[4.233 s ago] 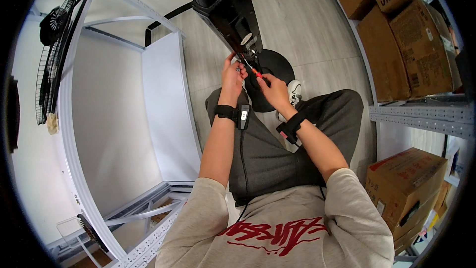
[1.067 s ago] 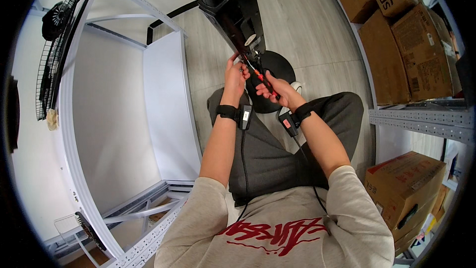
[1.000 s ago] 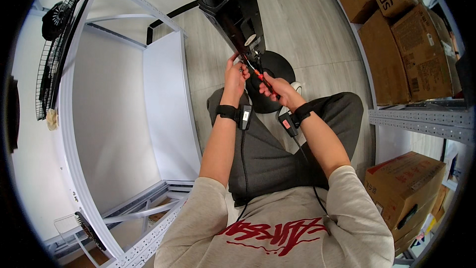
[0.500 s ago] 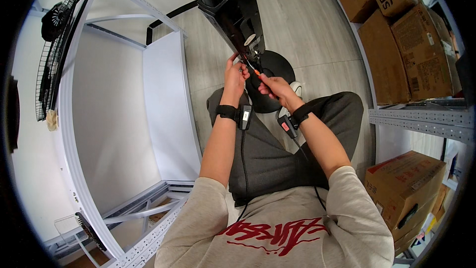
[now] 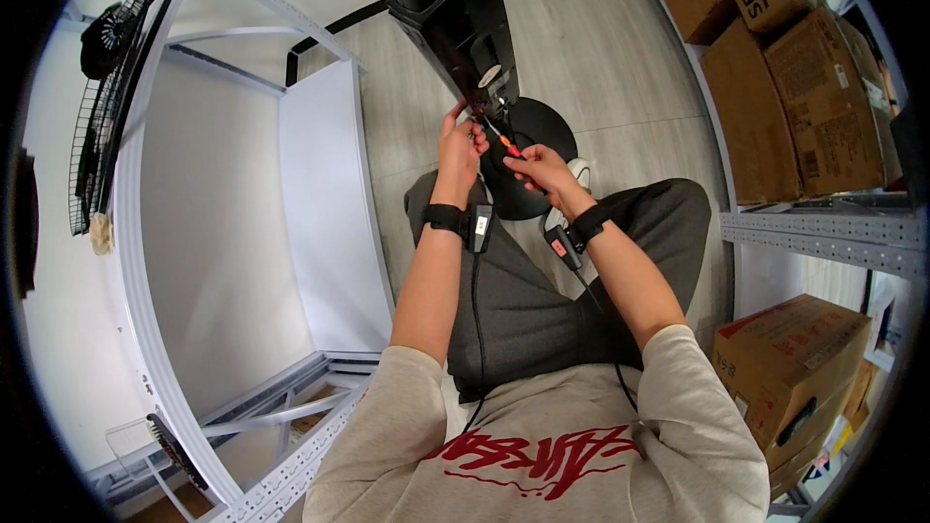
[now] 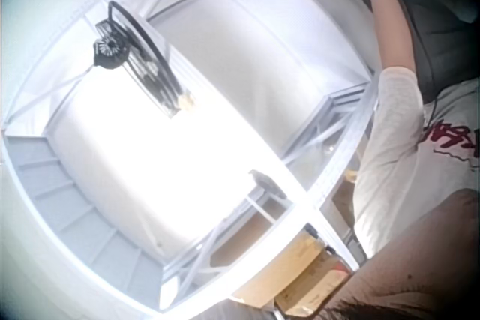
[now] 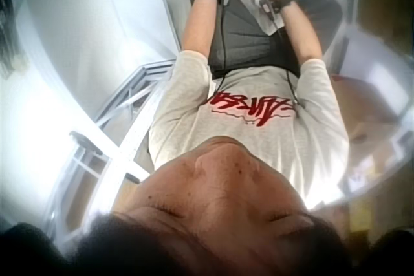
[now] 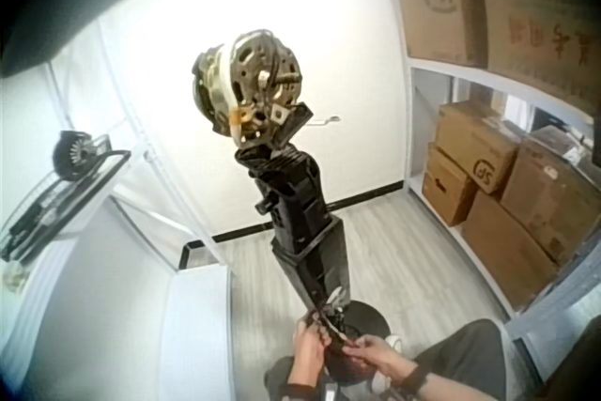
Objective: The person sits on the floor and uses a screwdriver to tighten screws on a black electronic device, likely a fan motor assembly. They rotate the device to access different screw locations and continue tightening throughout the clip.
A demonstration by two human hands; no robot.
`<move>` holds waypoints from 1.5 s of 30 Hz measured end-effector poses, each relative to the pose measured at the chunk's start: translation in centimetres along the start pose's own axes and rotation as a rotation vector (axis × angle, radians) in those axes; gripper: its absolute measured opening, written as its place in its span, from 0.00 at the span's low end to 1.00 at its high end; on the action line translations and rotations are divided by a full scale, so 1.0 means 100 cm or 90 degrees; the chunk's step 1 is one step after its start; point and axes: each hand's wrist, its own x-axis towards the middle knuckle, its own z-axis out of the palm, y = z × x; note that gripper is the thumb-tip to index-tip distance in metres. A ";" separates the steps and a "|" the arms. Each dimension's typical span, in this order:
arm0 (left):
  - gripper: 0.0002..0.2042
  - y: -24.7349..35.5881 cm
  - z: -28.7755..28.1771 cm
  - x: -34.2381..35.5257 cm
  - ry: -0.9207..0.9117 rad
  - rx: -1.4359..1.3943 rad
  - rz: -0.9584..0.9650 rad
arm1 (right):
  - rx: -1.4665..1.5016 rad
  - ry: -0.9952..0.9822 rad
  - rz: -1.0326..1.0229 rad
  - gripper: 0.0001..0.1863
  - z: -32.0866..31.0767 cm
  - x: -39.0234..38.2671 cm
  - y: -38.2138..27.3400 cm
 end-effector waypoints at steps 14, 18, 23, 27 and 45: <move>0.21 0.000 0.001 0.000 0.013 0.011 -0.001 | 0.037 -0.031 -0.008 0.14 -0.004 0.000 -0.004; 0.22 -0.001 -0.002 0.001 0.004 0.008 -0.002 | 0.028 -0.016 -0.025 0.12 -0.002 -0.006 -0.010; 0.22 -0.001 -0.002 0.000 0.000 0.010 -0.005 | 0.009 -0.001 -0.063 0.12 -0.003 -0.009 0.000; 0.23 -0.004 -0.001 0.000 0.008 0.002 -0.002 | 0.008 0.013 -0.063 0.12 -0.007 -0.018 0.009; 0.25 -0.007 -0.011 -0.001 -0.002 0.045 -0.022 | 0.013 -0.006 -0.067 0.13 0.000 -0.010 -0.006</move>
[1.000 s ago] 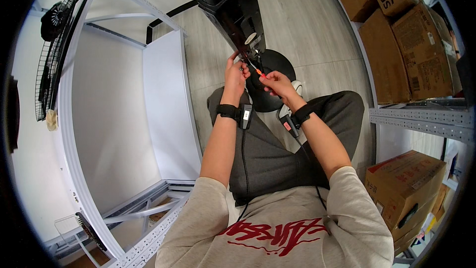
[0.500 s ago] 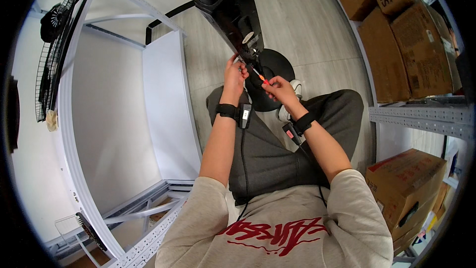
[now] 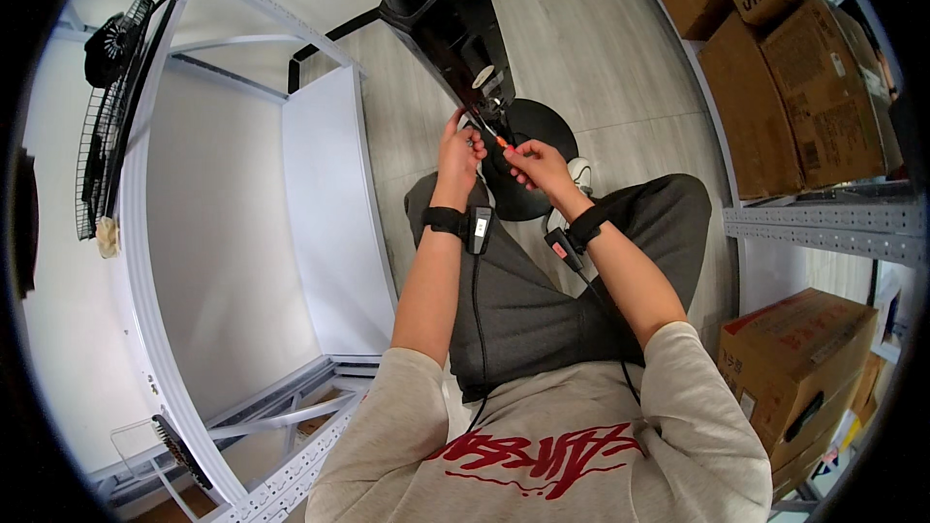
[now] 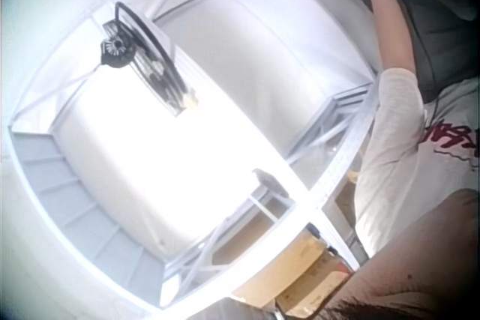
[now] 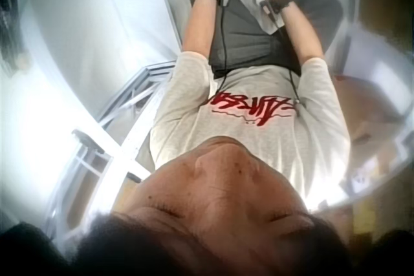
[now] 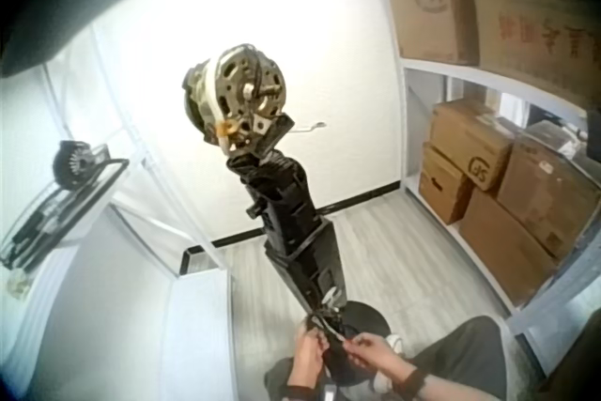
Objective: The person sits on the floor and uses a screwdriver to tighten screws on a black electronic device, likely a fan motor assembly. They rotate the device to access different screw locations and continue tightening throughout the clip.
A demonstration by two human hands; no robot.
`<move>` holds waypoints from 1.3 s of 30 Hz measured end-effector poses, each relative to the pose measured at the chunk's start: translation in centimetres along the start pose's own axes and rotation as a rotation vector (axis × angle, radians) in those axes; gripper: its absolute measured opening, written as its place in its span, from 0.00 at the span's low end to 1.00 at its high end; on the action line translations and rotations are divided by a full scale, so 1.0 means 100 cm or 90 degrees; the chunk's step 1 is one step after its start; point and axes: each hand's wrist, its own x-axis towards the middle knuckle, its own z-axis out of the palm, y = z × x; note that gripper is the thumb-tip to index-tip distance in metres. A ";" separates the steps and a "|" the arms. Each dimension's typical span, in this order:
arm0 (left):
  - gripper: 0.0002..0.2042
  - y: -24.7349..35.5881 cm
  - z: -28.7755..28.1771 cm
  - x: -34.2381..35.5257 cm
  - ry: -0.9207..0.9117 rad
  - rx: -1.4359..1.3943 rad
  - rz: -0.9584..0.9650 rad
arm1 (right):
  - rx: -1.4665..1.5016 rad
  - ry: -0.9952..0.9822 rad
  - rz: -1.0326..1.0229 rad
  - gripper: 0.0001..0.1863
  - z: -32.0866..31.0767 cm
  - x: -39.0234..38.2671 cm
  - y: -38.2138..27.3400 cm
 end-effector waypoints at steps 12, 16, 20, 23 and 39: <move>0.25 0.001 0.011 0.001 0.044 0.000 -0.008 | -0.091 0.080 -0.058 0.13 0.007 -0.002 0.001; 0.24 0.000 0.008 0.004 0.051 0.002 -0.015 | -0.227 0.149 -0.182 0.14 0.011 -0.008 0.000; 0.23 0.000 0.009 0.004 0.045 0.004 -0.015 | -0.246 0.151 -0.203 0.14 0.010 -0.005 0.008; 0.23 0.000 0.009 0.004 0.042 0.008 -0.012 | -0.147 0.113 -0.124 0.14 0.010 -0.002 0.011; 0.22 0.001 0.010 0.000 0.032 -0.004 -0.008 | 0.081 -0.032 0.117 0.15 0.005 0.010 0.011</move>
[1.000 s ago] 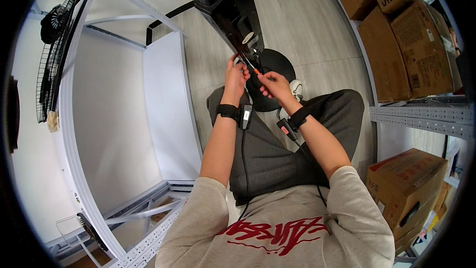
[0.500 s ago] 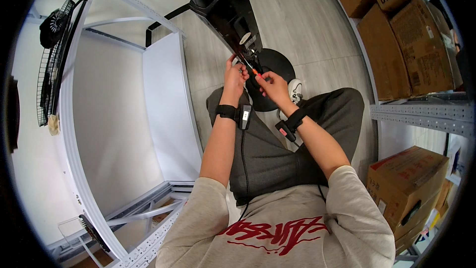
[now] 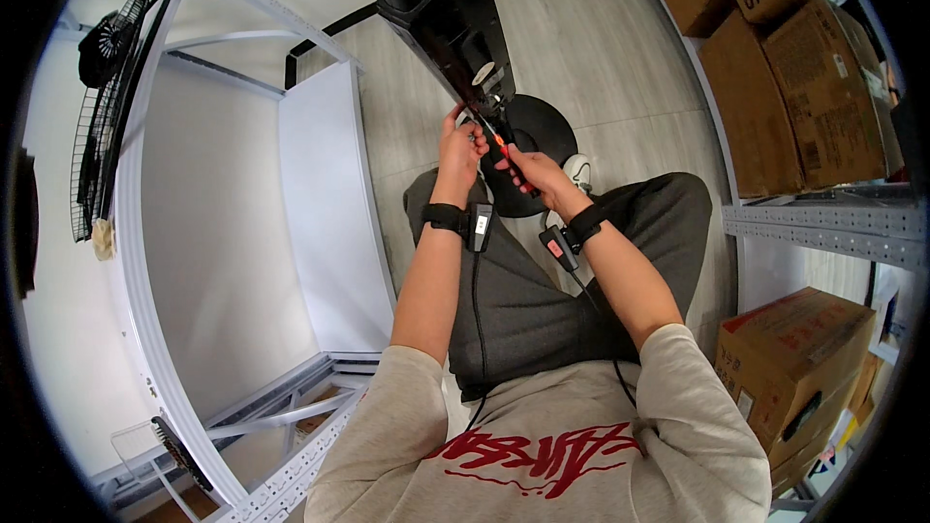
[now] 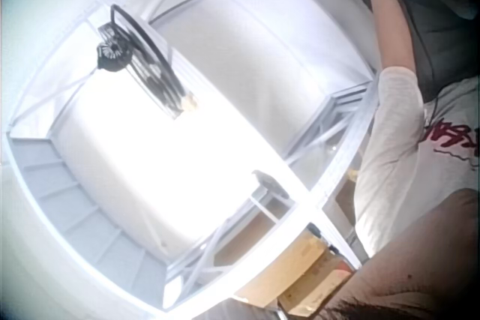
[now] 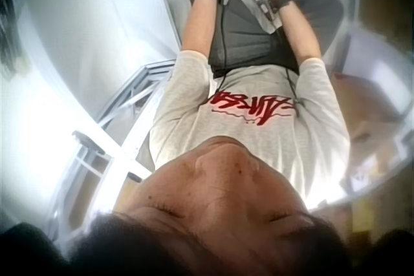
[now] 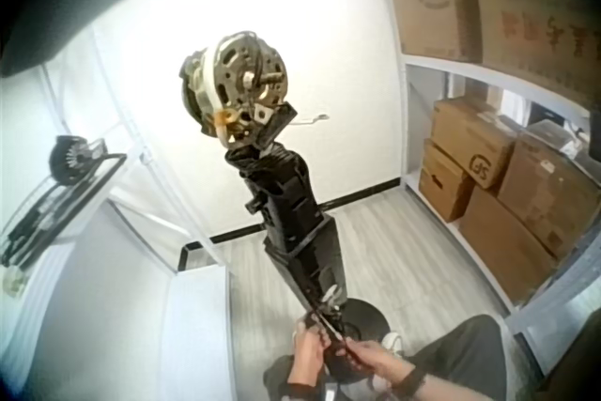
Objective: The person sits on the floor and uses a screwdriver to tighten screws on a black electronic device, likely a fan motor assembly. They rotate the device to access different screw locations and continue tightening throughout the clip.
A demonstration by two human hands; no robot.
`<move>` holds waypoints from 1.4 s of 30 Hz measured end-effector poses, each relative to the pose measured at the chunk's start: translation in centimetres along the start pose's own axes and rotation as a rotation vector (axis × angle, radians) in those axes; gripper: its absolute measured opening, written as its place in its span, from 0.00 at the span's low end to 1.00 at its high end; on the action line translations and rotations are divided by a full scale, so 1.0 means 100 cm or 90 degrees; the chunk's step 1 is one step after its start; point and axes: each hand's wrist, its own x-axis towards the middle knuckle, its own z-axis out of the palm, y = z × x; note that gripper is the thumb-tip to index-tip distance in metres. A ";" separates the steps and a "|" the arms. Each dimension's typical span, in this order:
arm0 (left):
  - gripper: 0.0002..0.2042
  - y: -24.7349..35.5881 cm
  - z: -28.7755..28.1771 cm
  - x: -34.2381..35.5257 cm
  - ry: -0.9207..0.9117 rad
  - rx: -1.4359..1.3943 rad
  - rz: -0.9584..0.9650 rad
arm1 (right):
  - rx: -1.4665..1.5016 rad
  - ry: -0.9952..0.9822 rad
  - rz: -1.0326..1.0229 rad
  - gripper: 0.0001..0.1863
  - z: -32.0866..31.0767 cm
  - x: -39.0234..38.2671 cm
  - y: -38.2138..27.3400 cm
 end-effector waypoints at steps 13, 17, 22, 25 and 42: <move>0.24 0.003 0.004 -0.003 0.004 0.003 -0.004 | 0.082 -0.066 0.056 0.15 -0.007 0.001 -0.001; 0.23 0.000 0.000 0.001 -0.003 0.006 0.001 | -0.013 0.035 -0.065 0.16 0.003 -0.002 0.004; 0.22 -0.001 -0.002 0.001 -0.001 0.012 0.001 | -0.054 0.025 -0.069 0.16 0.010 -0.018 -0.006; 0.22 0.000 0.000 0.001 0.000 0.007 -0.005 | 0.047 -0.067 0.002 0.15 -0.004 -0.006 0.000; 0.24 0.001 0.003 -0.002 0.003 0.006 -0.002 | -0.007 -0.030 -0.046 0.16 -0.003 0.001 0.005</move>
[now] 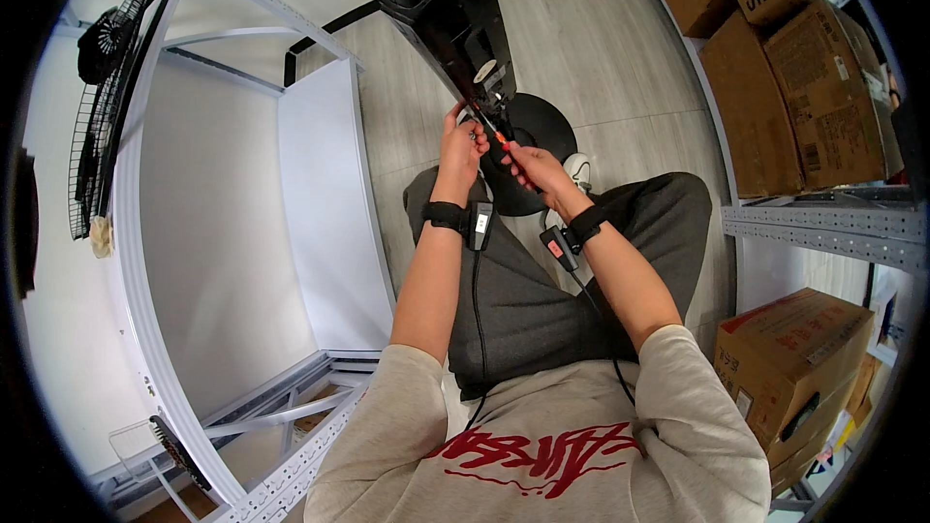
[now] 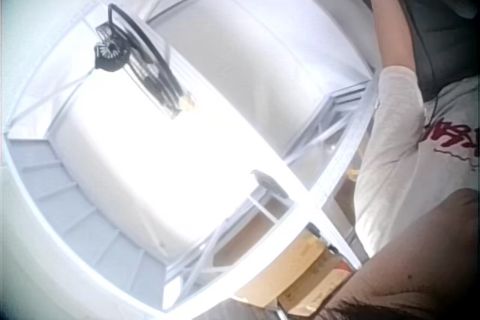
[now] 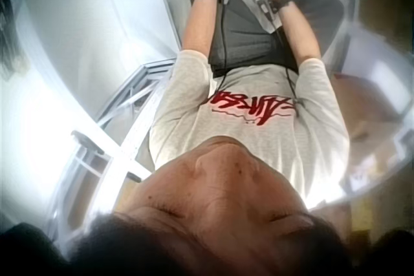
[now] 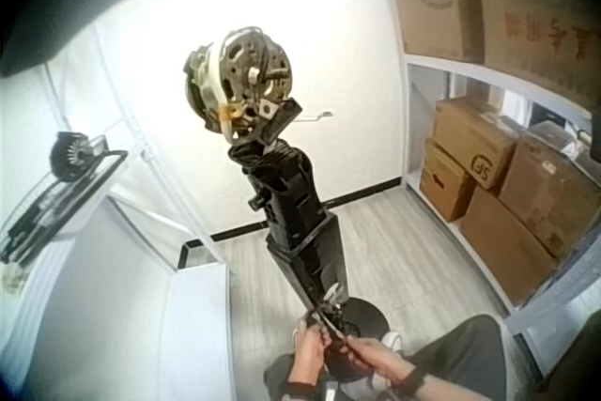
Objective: The person sits on the floor and uses a screwdriver to tighten screws on a black electronic device, likely a fan motor assembly. They rotate the device to access different screw locations and continue tightening throughout the clip.
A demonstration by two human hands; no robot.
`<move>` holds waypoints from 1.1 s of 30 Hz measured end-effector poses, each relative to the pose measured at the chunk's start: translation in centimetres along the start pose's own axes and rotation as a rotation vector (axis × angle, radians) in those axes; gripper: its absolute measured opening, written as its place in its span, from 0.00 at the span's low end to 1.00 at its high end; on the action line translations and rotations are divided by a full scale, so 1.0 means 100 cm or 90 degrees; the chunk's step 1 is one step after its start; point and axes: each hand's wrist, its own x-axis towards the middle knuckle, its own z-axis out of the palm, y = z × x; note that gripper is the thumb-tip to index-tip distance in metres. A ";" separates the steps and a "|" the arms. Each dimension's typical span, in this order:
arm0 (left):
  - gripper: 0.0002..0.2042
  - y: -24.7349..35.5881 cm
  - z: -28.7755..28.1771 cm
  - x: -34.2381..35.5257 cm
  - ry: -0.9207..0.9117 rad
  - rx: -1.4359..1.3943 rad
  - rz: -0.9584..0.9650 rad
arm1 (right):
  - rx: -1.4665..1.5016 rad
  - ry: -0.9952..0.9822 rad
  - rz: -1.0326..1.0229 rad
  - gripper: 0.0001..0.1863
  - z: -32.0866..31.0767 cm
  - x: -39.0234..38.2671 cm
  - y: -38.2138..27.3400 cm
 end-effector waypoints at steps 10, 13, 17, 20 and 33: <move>0.23 -0.003 -0.006 0.005 -0.008 0.009 -0.004 | 0.090 -0.058 0.096 0.16 -0.003 -0.008 -0.011; 0.24 -0.002 -0.003 0.004 -0.003 0.012 -0.004 | 0.055 -0.026 0.054 0.17 0.001 -0.001 -0.004; 0.25 -0.001 -0.001 0.001 0.012 -0.002 -0.002 | -0.001 0.064 0.004 0.22 0.014 -0.012 -0.010; 0.24 0.000 -0.002 0.000 0.016 0.003 -0.002 | -0.001 0.010 0.043 0.22 0.007 -0.016 -0.013; 0.23 0.002 -0.001 -0.003 0.004 0.001 0.002 | -0.079 0.027 -0.024 0.18 -0.005 -0.013 0.007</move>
